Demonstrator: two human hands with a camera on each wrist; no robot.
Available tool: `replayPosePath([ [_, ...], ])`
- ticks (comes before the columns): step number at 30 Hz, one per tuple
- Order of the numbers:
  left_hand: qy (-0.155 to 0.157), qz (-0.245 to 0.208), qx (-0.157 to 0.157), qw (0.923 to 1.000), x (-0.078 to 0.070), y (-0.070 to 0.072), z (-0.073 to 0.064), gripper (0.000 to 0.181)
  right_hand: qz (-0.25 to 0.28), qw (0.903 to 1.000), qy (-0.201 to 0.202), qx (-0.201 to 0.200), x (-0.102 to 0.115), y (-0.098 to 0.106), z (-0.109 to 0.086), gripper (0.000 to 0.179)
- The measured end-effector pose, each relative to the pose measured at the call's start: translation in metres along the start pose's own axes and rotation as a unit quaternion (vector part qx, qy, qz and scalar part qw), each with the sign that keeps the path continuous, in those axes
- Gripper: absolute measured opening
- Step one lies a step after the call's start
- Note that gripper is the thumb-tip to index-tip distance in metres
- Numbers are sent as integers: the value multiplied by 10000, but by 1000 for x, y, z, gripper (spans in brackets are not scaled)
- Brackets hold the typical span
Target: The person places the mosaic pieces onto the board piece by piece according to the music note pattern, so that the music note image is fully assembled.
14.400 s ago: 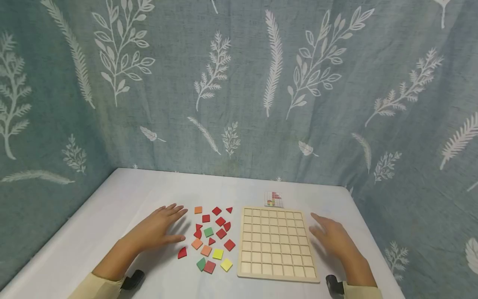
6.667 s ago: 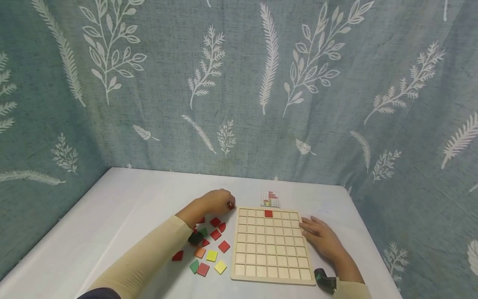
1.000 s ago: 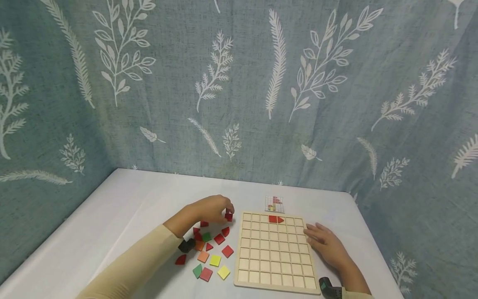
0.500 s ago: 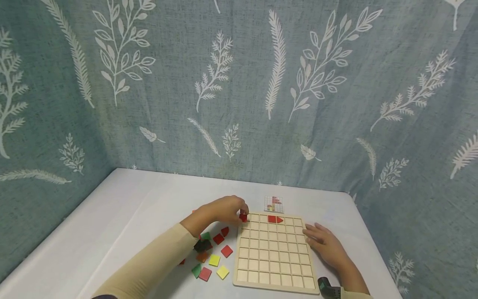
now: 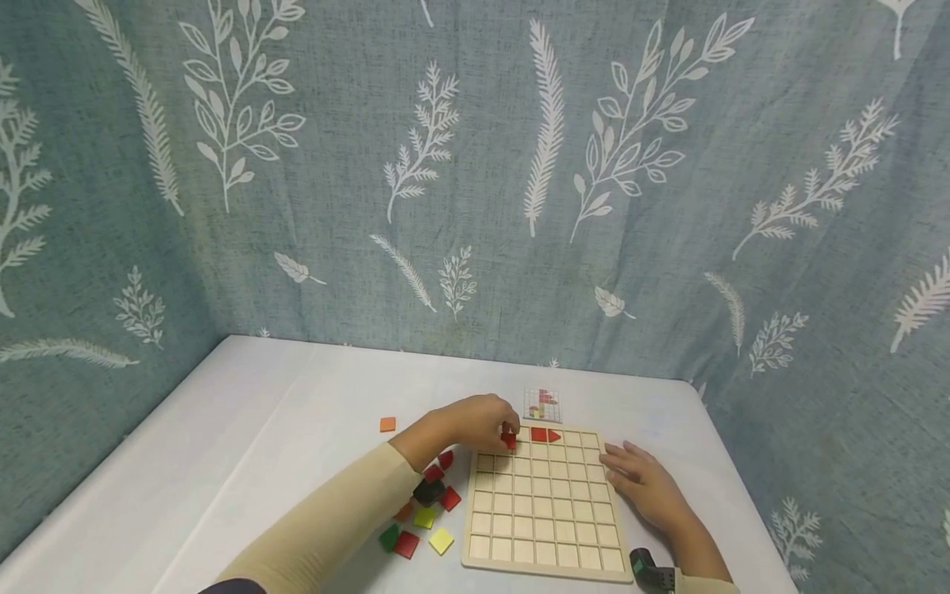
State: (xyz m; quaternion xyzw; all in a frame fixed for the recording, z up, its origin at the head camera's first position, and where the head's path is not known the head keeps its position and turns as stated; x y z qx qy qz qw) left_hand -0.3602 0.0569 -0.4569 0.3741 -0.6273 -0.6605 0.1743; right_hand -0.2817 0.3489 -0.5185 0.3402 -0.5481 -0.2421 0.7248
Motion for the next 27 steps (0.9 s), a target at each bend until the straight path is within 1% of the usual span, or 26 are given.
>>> replayPosePath([
  [5, -128, -22, 11, 9999, -10, -5, 10, 22, 38, 10000, 87, -22, 0, 1, 0, 50],
  [9, -93, -78, 7, 9999, -17, -9, 17, 18, 58, 9999, 92, 0, 1, 1, 0, 48],
  [14, -13, -93, 77, 9999, -26, -10, 23, 19, 43, 10000, -50, 22, 2, 0, 0, 50],
  [20, 59, -163, 163, 9997, -30, -12, 27, 11, 45, 10000, -53, 22, 3, -1, 0, 51],
  [27, -55, -157, 148, 9998, -33, -14, 31, 7, -3, 10000, -59, 16, 2, 1, 0, 50],
])
Point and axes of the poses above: each hand's wrist, its own z-axis towards the middle knuckle, its own y-axis out of the back of the hand, x = y × z, the point moved 3 cm from there along z, towards the middle knuckle, and after that the axes turned 7 degrees about y, right-handed, at the moved point
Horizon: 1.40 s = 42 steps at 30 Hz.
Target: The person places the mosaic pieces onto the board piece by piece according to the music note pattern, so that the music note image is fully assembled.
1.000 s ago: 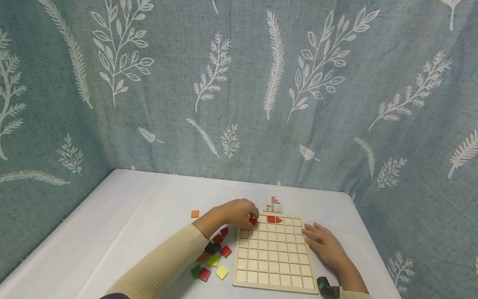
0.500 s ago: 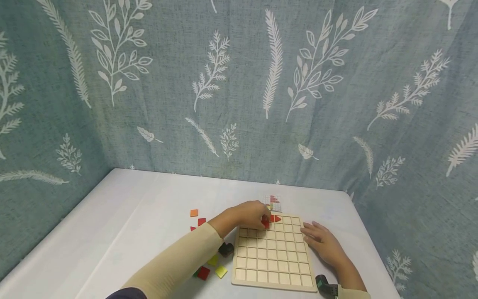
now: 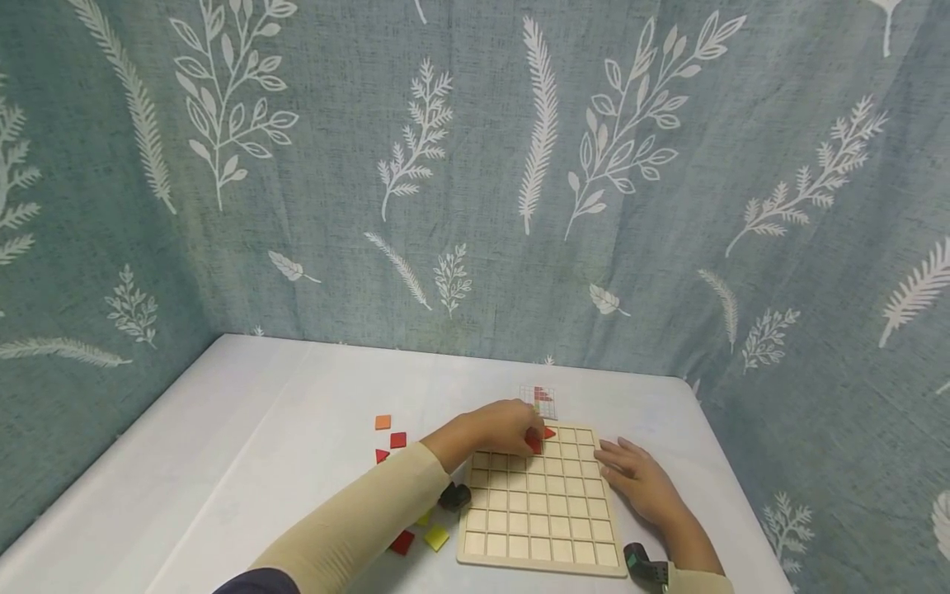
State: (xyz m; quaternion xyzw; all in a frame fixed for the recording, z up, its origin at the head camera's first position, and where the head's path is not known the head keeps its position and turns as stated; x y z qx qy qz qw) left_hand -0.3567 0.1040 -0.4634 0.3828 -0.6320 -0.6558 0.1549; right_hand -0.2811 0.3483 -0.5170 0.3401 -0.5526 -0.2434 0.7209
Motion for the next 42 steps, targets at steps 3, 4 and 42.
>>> replayPosePath([
  [3, -29, -39, -34, 10000, -2, 1, 1, 7, -9, 10000, 45, 3, 0, 1, 0, 50],
  [4, -35, -50, -43, 10000, -2, 1, 1, 8, -6, 10000, 73, -4, 0, 1, 0, 50],
  [42, -214, 991, 66, 9948, -6, -4, -4, 8, 117, 9999, 30, 21, -2, 0, 1, 53],
])
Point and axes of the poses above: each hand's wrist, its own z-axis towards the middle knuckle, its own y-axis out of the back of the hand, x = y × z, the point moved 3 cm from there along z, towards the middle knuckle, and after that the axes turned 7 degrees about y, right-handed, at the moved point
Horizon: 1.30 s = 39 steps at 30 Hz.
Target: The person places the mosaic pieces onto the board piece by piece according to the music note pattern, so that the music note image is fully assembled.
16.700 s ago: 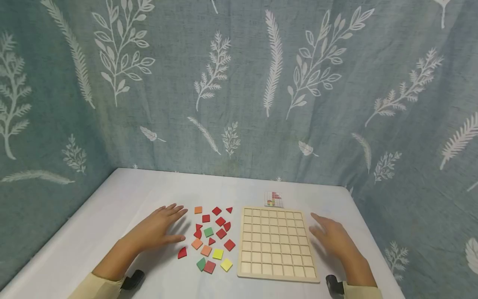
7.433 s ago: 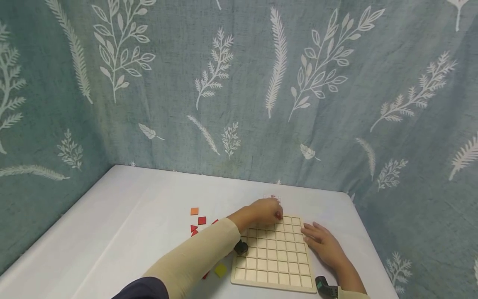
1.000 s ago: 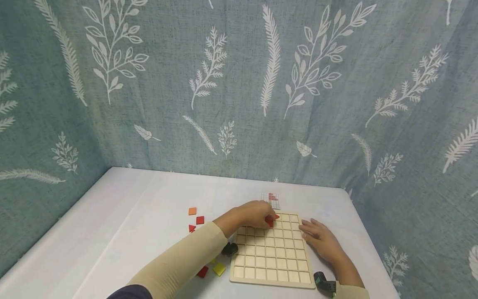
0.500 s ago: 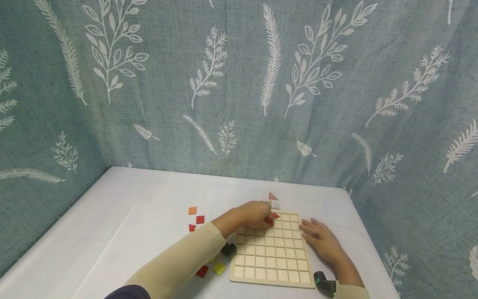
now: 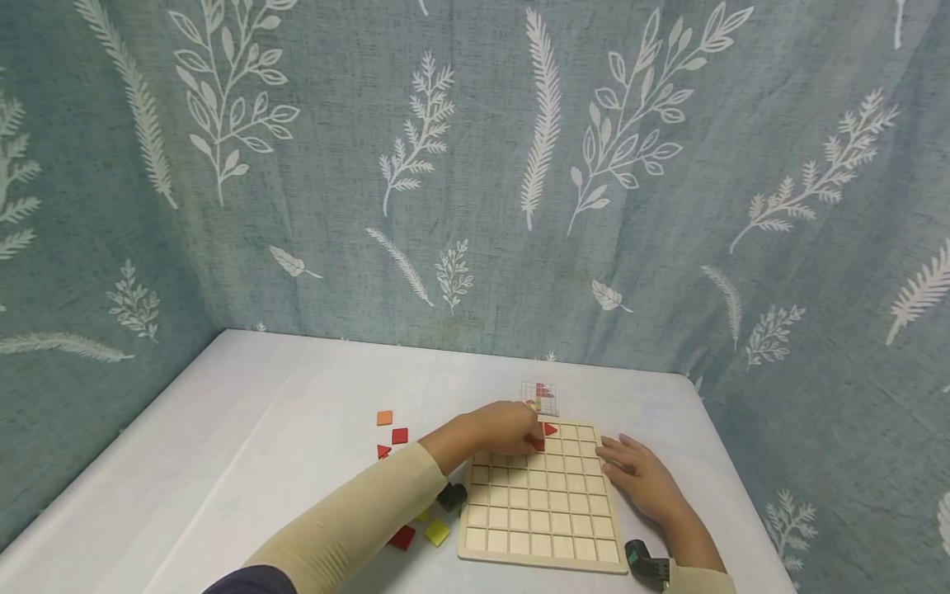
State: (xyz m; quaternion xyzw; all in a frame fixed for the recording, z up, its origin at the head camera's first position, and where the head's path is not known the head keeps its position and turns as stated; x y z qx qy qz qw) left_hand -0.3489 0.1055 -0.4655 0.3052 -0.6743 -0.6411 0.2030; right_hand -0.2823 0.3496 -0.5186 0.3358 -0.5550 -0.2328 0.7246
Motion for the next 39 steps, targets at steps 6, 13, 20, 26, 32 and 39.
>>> replayPosePath([
  [6, 15, 191, 6, 9998, 0, -1, -3, 10, -42, 10000, -49, 30, 0, -1, 1, 54],
  [13, 248, 34, -120, 9996, 5, 5, -11, 11, 5, 9999, -142, 28, 3, -1, -1, 55],
  [20, 337, -59, -171, 9993, 17, 15, -28, 24, -3, 9999, -127, 72, 3, -1, 0, 55],
  [26, 460, 83, -210, 9987, 30, 20, -50, 27, -37, 9999, -131, 79, 1, -2, 0, 56],
  [32, 689, -157, -292, 9971, 53, 21, -76, 28, -54, 9999, -81, 107, 4, -2, -1, 55],
  [39, 961, -373, -459, 9936, 85, 18, -98, 28, -79, 9999, -34, 97, 5, 0, -2, 53],
])
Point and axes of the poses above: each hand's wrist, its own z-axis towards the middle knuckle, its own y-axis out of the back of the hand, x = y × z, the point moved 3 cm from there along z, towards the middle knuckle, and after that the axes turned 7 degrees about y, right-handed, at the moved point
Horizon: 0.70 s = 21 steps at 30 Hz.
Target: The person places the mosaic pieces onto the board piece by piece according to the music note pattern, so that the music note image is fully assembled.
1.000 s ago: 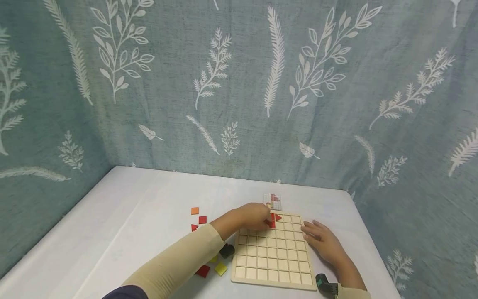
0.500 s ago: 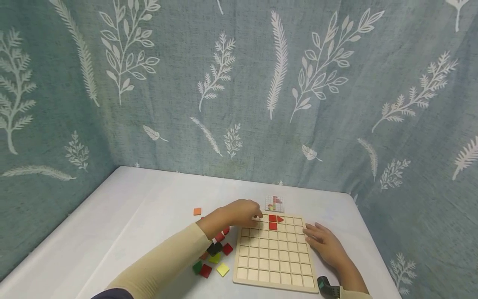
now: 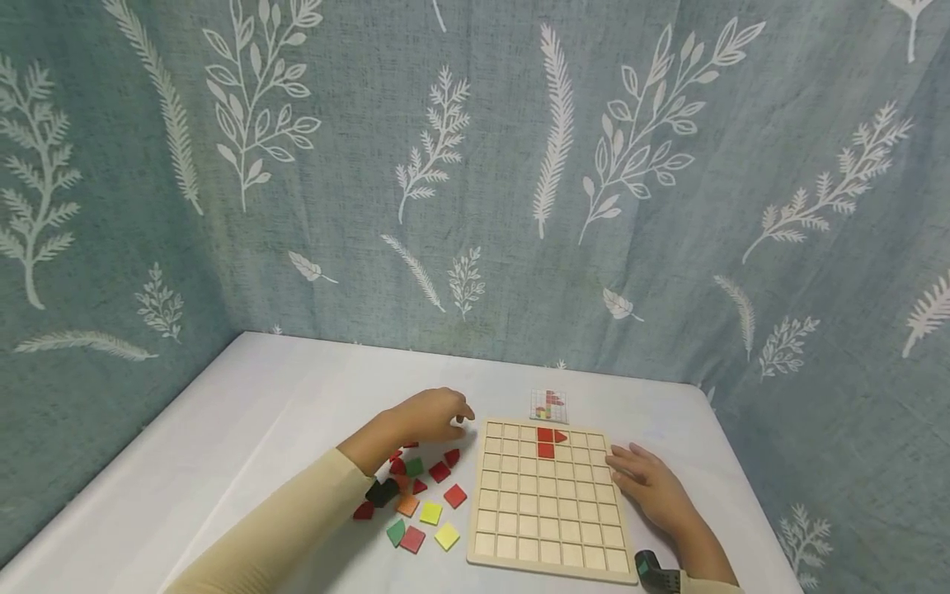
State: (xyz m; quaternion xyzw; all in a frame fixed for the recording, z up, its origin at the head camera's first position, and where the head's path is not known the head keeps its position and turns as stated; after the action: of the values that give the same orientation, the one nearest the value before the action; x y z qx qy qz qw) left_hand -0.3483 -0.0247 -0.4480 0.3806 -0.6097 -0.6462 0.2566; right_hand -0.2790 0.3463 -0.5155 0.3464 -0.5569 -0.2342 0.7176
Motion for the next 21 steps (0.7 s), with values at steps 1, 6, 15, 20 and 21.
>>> replayPosePath([
  [1, 47, -11, -10, 10000, 4, 0, -2, 28, 6, 10000, -2, 10, 0, 0, 0, 53],
  [6, 482, -98, 36, 9988, 20, -2, -11, 27, 3, 10000, -14, 41, 1, 0, 0, 52],
  [15, 1234, -400, 149, 9914, 41, -4, -33, 30, 88, 9999, -64, 17, 0, -1, 0, 54],
  [20, 1316, -516, 250, 9896, 50, -7, -42, 29, 86, 10000, -29, -7, 0, 0, 0, 52],
  [21, 1312, -499, 265, 9897, 51, -7, -44, 29, 95, 10000, -23, -16, 0, 0, 0, 52],
])
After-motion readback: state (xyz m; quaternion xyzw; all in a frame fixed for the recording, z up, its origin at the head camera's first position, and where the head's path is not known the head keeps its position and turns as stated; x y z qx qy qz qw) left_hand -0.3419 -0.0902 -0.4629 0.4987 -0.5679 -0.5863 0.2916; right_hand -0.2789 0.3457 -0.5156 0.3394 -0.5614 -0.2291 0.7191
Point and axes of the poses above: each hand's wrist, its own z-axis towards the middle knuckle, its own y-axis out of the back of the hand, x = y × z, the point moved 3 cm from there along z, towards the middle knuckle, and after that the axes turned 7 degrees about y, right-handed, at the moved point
